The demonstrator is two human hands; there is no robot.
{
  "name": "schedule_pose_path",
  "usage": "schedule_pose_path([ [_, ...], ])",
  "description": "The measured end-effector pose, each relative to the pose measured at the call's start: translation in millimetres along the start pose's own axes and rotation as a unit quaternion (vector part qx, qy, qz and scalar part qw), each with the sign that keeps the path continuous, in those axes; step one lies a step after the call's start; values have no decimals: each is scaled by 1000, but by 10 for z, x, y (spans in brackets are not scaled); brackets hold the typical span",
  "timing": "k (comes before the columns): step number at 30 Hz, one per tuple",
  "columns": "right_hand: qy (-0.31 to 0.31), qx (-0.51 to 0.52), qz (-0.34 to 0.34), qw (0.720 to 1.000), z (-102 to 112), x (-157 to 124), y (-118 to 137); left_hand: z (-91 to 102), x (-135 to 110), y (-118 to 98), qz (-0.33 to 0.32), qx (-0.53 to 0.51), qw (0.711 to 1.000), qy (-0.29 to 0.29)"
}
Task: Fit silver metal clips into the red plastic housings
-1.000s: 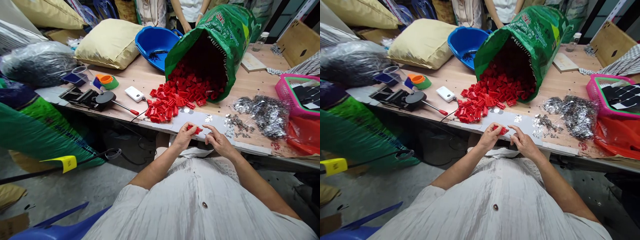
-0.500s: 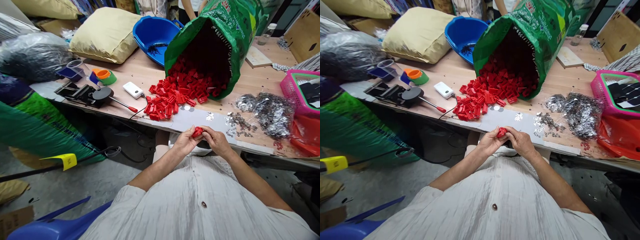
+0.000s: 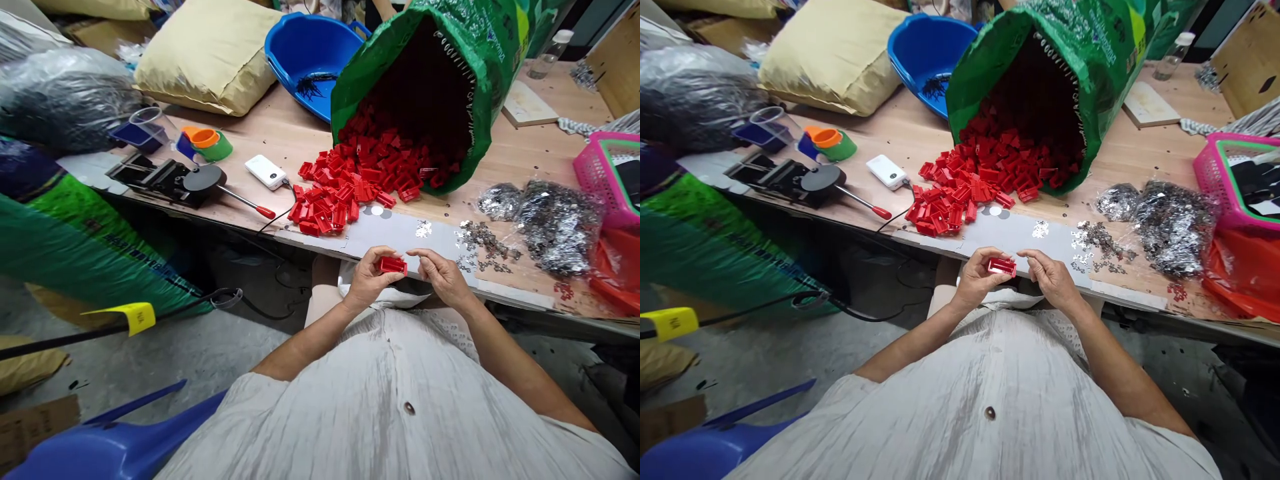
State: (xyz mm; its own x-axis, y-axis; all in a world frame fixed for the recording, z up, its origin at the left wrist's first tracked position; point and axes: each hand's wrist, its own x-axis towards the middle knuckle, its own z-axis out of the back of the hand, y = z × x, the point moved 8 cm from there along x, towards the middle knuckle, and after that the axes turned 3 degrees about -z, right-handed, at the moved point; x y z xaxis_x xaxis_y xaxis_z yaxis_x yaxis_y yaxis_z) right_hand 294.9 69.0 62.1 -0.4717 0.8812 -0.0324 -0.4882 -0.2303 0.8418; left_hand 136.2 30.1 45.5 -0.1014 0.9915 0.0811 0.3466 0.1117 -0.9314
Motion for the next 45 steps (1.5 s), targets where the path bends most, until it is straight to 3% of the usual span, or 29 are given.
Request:
schedule_pose_path([
  [7, 11, -28, -7, 1000, -24, 42, -28, 47, -99, -34, -47, 161, 985, 43],
  [11, 8, -63, -9, 998, 14, 179, -41, 50, -176, 34, -88, 254, 953, 138],
  [14, -20, -111, 9, 994, 108, 396, -44, 108, -251, 223, -114, 342, 911, 201],
  [18, -70, -219, 42, 972, 237, 804, -41, 292, -260, 464, -104, 424, 881, 184],
  [22, -81, -305, 2, 949, 293, 1258, -102, 326, -262, 537, -89, 453, 868, 185],
  [26, -80, -352, -54, 931, 338, 1599, -148, 288, -277, 469, -93, 442, 871, 190],
  [30, -78, -364, -70, 925, 373, 1701, -155, 218, -299, 351, -109, 413, 882, 197],
  [35, -83, -366, -62, 925, 420, 1575, -155, 148, -241, 189, -100, 343, 921, 156],
  [40, -90, -349, -42, 932, 445, 1413, -82, 179, -29, 189, -14, 202, 977, 72],
  [43, -89, -242, 13, 966, 348, 1229, 86, 275, 116, 154, 10, 110, 994, -10],
  [45, -47, -137, 63, 987, 177, 1046, 228, 332, 190, 104, 9, 69, 996, -52],
])
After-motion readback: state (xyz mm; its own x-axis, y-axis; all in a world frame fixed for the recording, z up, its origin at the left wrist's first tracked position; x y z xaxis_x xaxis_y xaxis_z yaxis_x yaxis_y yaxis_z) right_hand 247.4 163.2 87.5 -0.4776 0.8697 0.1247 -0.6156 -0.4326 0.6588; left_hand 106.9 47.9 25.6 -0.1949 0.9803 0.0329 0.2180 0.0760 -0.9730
